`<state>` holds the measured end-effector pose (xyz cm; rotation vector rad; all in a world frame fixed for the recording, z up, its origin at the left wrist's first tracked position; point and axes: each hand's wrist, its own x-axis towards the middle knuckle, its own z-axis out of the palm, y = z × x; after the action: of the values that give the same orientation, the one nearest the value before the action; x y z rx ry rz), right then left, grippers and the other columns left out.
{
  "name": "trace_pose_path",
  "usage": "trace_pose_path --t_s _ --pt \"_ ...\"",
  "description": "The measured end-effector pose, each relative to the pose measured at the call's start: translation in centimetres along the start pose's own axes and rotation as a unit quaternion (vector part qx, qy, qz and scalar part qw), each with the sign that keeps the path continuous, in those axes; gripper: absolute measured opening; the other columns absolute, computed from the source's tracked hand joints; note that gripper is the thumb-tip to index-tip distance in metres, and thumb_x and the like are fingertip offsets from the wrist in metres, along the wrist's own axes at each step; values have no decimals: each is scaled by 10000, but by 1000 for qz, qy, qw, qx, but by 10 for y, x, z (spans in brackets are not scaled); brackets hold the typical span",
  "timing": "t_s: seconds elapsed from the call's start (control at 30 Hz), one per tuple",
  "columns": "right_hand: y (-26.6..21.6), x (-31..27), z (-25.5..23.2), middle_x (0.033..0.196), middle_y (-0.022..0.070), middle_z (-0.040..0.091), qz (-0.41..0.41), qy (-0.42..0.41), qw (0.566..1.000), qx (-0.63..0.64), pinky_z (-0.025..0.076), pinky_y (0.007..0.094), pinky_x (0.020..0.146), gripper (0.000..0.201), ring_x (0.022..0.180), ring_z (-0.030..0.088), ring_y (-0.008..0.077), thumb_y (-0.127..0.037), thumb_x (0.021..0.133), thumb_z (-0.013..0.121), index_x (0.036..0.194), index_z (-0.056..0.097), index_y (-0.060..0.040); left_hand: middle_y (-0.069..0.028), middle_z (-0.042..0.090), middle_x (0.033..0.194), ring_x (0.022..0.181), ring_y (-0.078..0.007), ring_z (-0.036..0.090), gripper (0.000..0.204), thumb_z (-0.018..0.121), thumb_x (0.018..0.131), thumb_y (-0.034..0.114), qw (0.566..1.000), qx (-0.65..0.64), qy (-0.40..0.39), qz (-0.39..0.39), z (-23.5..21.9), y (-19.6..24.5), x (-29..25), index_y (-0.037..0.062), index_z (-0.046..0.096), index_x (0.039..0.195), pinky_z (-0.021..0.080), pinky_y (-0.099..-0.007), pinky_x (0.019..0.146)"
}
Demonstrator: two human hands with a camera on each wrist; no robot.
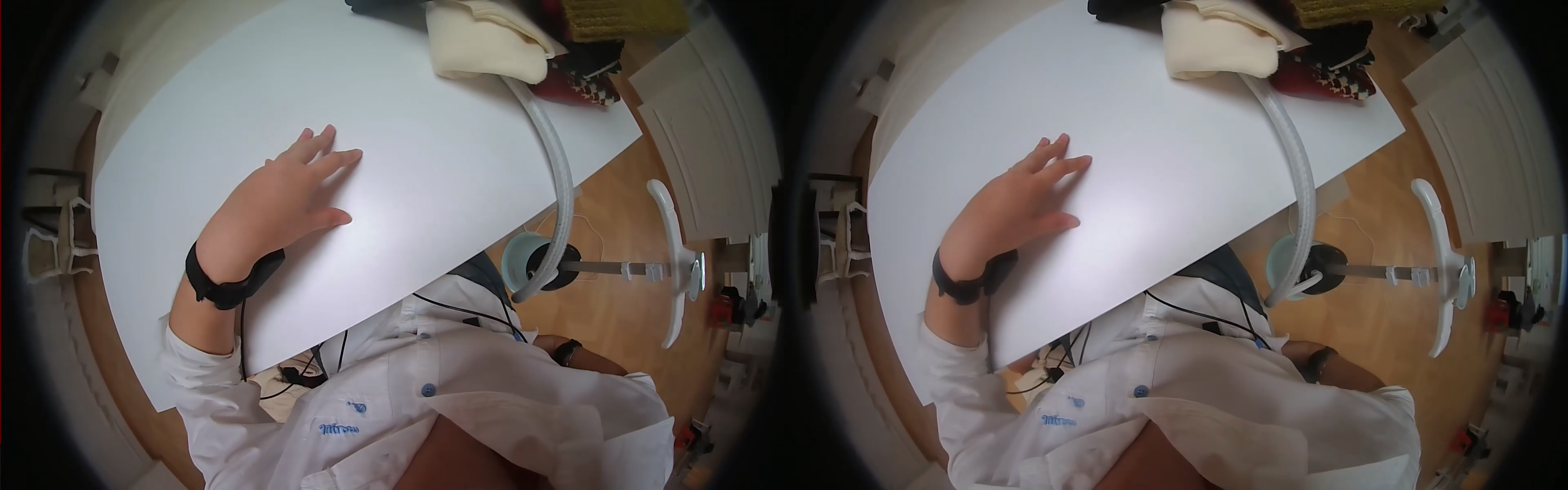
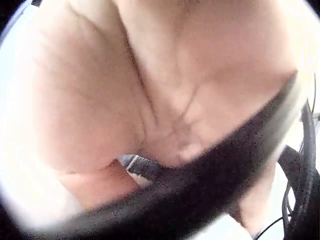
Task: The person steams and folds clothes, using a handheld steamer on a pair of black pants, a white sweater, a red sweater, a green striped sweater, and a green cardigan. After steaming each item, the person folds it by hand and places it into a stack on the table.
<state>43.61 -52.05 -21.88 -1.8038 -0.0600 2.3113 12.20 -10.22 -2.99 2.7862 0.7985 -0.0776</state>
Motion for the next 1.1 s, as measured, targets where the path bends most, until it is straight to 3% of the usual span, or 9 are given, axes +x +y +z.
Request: trace_pose_path --t_s 0.3,0.47,0.67,0.77,0.83,0.9,0.93,1.03,1.1 --pt "-15 24 16 1283 95 702 -112 5 993 -25 519 329 951 413 1117 652 176 -283 993 697 1319 662 -32 -151 422 1630 1472 -387 444 706 821 864 268 1000 10 4 -1 1 3 -1 210 531 1505 504 -468 1107" --pt "-12 25 22 1294 104 696 -173 30 984 -34 515 335 964 406 1136 645 181 -293 1012 679 1313 658 -22 -173 390 1642 1489 -401 416 717 811 876 279 1000 15 -4 -18 1 7 -2 205 500 1517 466 -566 1129" --pt "-25 -12 31 1306 116 689 -283 131 941 -131 510 341 980 401 1158 638 186 -304 1034 658 1307 654 -10 -164 395 1639 1501 -394 401 686 797 896 285 1000 26 4 -10 4 7 -2 201 497 1506 474 -568 1122" --pt "-70 -62 51 1287 116 688 -245 216 901 -287 493 316 991 380 1157 628 190 -280 1072 605 1315 626 11 -161 397 1639 1501 -390 402 674 791 903 287 999 33 10 -1 6 5 -2 199 500 1504 481 -556 1118" --pt "-65 -50 45 1271 141 681 -239 202 914 -257 495 305 968 381 1128 632 201 -269 1080 593 1342 617 7 -156 399 1640 1499 -387 406 668 789 906 293 999 39 16 5 8 4 -3 199 503 1503 488 -537 1113" --pt "-84 -54 70 1186 159 676 -358 76 929 -63 510 324 907 373 1045 637 198 -293 1076 608 1310 636 -3 -149 398 1641 1495 -384 412 668 790 904 299 998 56 22 7 11 2 -1 200 506 1500 502 -511 1107" --pt "-101 -58 78 1103 184 664 -402 109 883 -216 517 363 885 370 998 646 246 -301 1040 655 1272 661 -13 -149 398 1641 1495 -384 412 668 790 904 299 998 53 20 7 12 1 -1 200 506 1500 502 -511 1107" --pt "-119 -44 81 1075 196 657 -385 143 812 -414 515 398 905 395 1009 651 325 -279 978 716 1280 663 -30 -143 398 1641 1490 -383 418 672 791 901 313 998 55 26 8 14 -1 -2 198 506 1499 515 -486 1103" --pt "-134 -28 82 1075 203 660 -345 127 805 -465 519 413 901 408 1020 649 357 -267 952 733 1278 663 -31 -139 400 1640 1484 -382 426 676 791 901 324 997 60 35 17 14 -2 -2 197 505 1500 523 -479 1099"
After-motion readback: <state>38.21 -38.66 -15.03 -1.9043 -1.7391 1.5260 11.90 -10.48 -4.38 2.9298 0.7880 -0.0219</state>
